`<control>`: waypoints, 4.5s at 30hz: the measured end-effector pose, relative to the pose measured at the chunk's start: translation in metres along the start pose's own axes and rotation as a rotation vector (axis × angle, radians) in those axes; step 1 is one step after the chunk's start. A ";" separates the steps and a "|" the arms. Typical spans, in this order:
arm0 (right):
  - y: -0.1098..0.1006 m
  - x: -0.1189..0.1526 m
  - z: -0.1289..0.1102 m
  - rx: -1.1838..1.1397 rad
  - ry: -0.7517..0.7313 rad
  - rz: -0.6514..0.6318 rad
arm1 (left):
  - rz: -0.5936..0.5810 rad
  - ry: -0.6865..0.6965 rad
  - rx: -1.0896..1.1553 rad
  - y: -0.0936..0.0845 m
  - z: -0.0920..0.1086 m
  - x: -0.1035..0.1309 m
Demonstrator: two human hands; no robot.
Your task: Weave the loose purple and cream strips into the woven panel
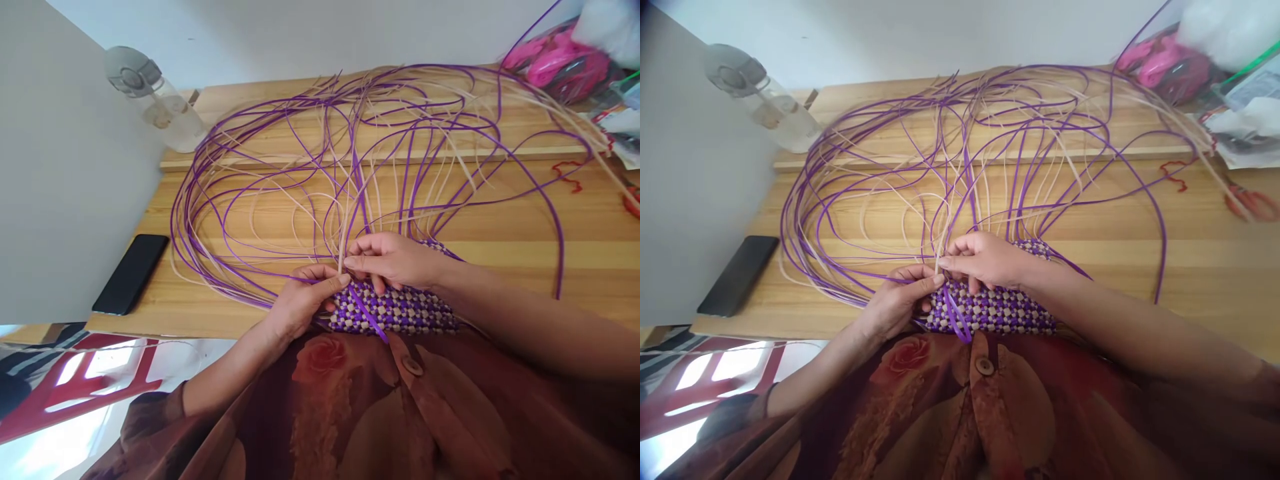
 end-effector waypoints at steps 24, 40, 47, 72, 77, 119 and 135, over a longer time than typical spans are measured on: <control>-0.012 0.009 -0.077 0.756 -0.478 0.186 | -0.031 0.195 -0.185 -0.011 0.021 0.003; -0.051 0.000 -0.016 0.868 -0.137 0.437 | 0.022 0.090 0.164 -0.006 0.002 0.000; -0.050 -0.002 -0.041 1.026 -0.234 0.556 | 0.076 0.094 0.176 -0.011 -0.001 0.002; -0.010 0.038 -0.082 0.948 -1.026 0.489 | 0.031 0.121 0.140 -0.009 -0.001 0.001; -0.020 0.056 -0.095 0.999 -1.140 0.501 | 0.019 0.145 0.135 -0.010 0.002 0.003; 0.048 -0.005 -0.094 1.188 -0.730 -0.307 | 0.039 0.151 -0.176 -0.005 0.007 0.010; 0.050 0.034 -0.104 1.116 -0.827 -0.344 | 0.003 0.191 -0.160 0.001 0.009 0.005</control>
Point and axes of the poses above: each hand's wrist, its own x-axis away from the middle knuckle, its own y-axis out of the palm, z = x × y, the point moved 10 cm from there along -x, towards the middle knuckle, and after that the axes turned 5 degrees about -x, right-handed, at the moved point
